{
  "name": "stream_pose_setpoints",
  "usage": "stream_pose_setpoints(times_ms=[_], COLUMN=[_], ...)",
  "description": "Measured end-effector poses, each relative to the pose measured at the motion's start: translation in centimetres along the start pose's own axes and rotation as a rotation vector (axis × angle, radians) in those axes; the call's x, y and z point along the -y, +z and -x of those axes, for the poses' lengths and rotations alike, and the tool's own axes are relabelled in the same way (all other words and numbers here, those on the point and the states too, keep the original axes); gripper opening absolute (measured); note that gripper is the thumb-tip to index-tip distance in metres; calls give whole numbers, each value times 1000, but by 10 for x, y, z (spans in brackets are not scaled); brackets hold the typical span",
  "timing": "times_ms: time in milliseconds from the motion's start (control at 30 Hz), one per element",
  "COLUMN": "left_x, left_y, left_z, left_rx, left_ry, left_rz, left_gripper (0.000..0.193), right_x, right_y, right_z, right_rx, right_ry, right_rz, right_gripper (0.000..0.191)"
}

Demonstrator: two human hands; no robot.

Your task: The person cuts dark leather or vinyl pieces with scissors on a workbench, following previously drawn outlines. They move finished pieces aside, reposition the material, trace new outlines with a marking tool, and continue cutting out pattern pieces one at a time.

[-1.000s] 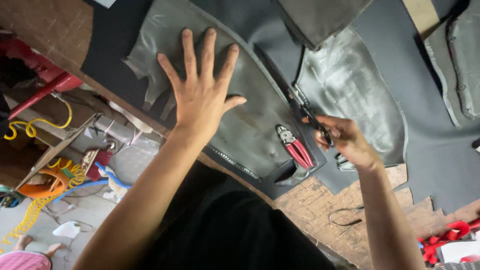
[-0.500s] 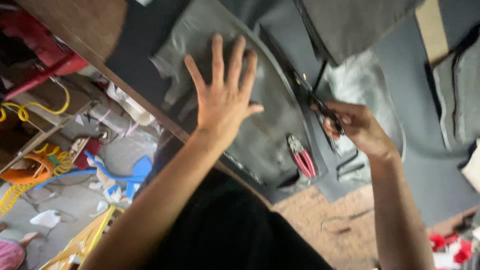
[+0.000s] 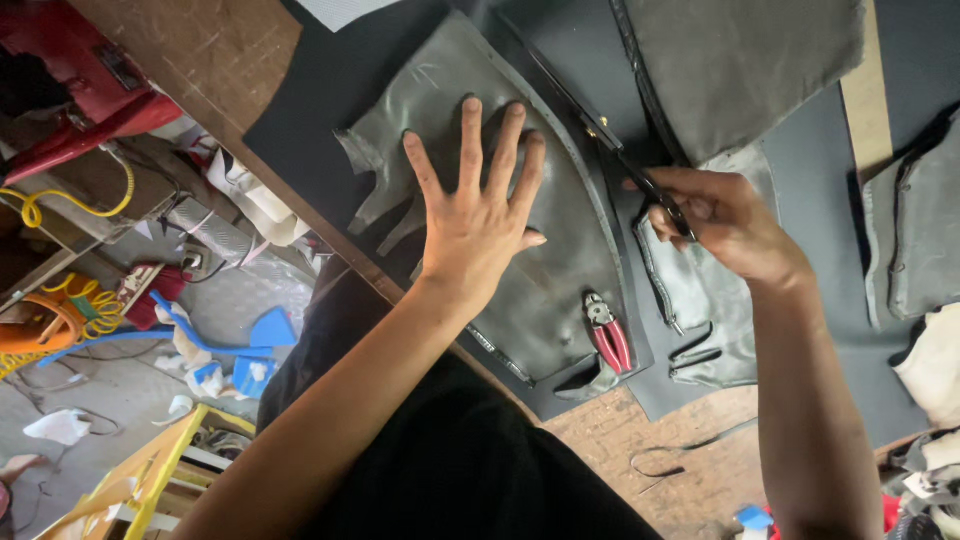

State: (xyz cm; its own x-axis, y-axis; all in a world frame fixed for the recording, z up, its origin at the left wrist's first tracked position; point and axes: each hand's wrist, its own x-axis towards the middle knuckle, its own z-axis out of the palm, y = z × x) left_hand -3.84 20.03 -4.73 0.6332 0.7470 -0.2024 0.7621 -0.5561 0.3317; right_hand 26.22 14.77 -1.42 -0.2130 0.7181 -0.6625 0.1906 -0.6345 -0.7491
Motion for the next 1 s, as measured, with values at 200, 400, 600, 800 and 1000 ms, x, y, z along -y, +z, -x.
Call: stream_pose_setpoints(times_ms=[200,400,600,800,1000], left_x=[4,7,10,10,9], left_y=[0,-6,-9,-10,-15], left_z=[-3,-7,-9,-10,-10], left_rx=[-1,58,31,58,81], left_ry=[4,-10,-7,-5,17], left_rz=[9,24,6,5,1], left_gripper=[107,109,105,105,104], right_x=[6,21,29,12,-43], right_y=[-14,-15,-10,-10,20], right_z=[-18,-39,-48,-31,83], right_rx=[128,74,101,7,-177], right_ry=[-73,-13,-28,52,62], right_rz=[-121,-45,-114,67,-34], right_gripper=[63,50,54,62,51])
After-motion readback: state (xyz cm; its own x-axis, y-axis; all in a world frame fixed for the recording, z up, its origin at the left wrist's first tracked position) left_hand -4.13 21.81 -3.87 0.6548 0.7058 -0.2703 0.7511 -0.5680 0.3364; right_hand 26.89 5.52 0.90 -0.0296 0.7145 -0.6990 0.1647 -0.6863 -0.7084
